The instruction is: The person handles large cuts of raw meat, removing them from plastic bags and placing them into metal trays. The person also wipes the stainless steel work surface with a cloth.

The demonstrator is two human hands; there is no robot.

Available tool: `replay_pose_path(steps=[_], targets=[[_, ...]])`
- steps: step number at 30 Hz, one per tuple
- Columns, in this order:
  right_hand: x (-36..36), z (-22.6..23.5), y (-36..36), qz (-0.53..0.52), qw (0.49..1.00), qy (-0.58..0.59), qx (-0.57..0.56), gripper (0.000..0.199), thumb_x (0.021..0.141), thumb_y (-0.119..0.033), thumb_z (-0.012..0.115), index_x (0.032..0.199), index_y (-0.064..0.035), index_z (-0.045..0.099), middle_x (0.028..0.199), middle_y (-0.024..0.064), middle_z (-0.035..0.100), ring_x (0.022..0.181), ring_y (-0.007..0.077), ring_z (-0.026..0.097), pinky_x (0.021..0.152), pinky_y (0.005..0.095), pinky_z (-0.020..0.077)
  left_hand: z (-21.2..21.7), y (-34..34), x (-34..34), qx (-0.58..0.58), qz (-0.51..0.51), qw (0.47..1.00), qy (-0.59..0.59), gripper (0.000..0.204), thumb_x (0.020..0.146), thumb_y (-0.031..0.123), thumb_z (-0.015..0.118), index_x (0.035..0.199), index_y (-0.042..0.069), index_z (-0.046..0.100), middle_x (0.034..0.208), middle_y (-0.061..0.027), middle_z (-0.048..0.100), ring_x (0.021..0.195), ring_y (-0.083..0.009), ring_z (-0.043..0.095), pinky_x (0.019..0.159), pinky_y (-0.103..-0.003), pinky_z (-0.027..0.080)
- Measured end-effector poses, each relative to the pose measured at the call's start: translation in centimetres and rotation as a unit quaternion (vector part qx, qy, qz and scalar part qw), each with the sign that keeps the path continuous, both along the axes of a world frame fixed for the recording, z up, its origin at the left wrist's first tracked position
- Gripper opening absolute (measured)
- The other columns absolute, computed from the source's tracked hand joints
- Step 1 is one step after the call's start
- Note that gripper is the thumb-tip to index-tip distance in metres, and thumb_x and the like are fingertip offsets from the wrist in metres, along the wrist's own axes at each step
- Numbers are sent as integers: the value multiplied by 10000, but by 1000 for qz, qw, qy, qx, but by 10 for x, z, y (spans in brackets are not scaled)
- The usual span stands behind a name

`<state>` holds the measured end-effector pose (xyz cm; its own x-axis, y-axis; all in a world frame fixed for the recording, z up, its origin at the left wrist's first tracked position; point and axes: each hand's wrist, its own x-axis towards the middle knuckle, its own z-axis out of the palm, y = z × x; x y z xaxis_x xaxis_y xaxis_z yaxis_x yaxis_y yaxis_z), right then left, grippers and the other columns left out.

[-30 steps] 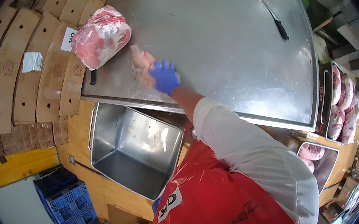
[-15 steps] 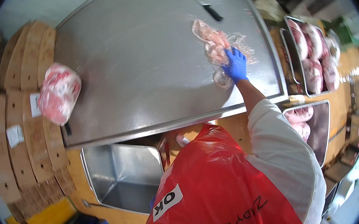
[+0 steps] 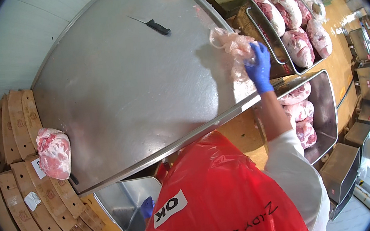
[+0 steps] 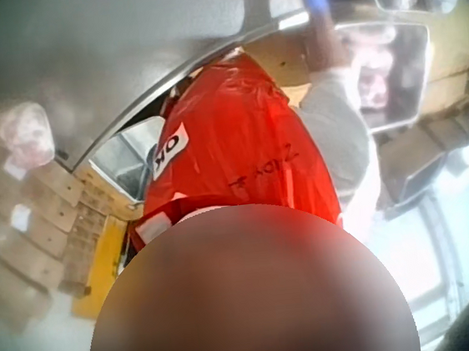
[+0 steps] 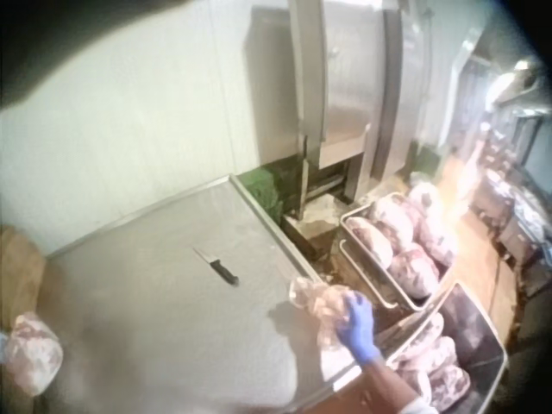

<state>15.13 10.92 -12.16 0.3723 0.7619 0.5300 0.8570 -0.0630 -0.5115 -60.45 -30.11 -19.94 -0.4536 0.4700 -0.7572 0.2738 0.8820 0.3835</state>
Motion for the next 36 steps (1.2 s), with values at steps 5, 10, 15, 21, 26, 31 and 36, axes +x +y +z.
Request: replay_pose_path(steps=[5, 10, 15, 21, 26, 31, 36], targets=[[15, 114, 2, 239, 953, 18, -186, 618, 680, -92, 809, 1272, -100, 634, 1284, 154, 608, 1137, 383, 601, 996, 445, 493, -15, 15, 16, -23, -37, 999, 5, 411, 965, 311, 659, 1160, -51, 673, 1012, -157, 708, 890, -226, 684, 789, -361, 570], [-25, 35, 25, 273, 950, 48, -141, 867, 654, -244, 857, 1449, -194, 516, 1464, 248, 451, 1322, 482, 452, 1093, 522, 397, -16, 40, 10, 8, -26, 1000, -13, 381, 967, 292, 657, 1153, -39, 683, 980, -132, 704, 855, -206, 673, 755, -357, 566], [-97, -22, -17, 240, 943, 6, -231, 869, 729, -467, 822, 1511, -337, 464, 1603, 297, 240, 1447, 567, 233, 1121, 719, 200, 14, 27, 13, 43, 36, 998, -13, 342, 958, 254, 666, 1185, -1, 694, 938, -77, 694, 836, -177, 653, 754, -351, 560], [-114, -62, 79, 232, 951, -59, -197, 736, 795, -286, 760, 1476, -371, 493, 1617, 193, 282, 1465, 467, 269, 1103, 674, 256, 50, 6, 58, -43, -63, 994, 84, 378, 960, 331, 650, 1139, 4, 717, 930, -94, 730, 842, -169, 686, 761, -329, 557], [-86, -94, 237, 178, 982, -56, -31, 655, 741, -150, 748, 1348, -352, 611, 1551, 152, 412, 1369, 414, 432, 1062, 600, 359, 81, -2, 77, -76, -85, 984, 134, 413, 958, 379, 650, 1113, 5, 731, 923, -106, 754, 841, -166, 707, 763, -312, 554], [-26, -104, 331, 76, 985, -125, -86, 437, 940, -176, 554, 1339, -348, 600, 1514, 196, 448, 1268, 421, 533, 1054, 515, 430, 85, -38, 71, -21, 23, 997, 73, 380, 946, 322, 703, 1134, -7, 727, 942, -96, 751, 831, -159, 688, 762, -300, 546], [-12, -75, 324, -180, 975, 133, -5, 456, 778, -167, 728, 1229, -166, 661, 1185, 245, 632, 1092, 446, 638, 922, 501, 537, 64, -107, 84, 13, 121, 991, 53, 318, 955, 237, 708, 1157, -7, 719, 989, -78, 744, 847, -134, 663, 782, -288, 539]])
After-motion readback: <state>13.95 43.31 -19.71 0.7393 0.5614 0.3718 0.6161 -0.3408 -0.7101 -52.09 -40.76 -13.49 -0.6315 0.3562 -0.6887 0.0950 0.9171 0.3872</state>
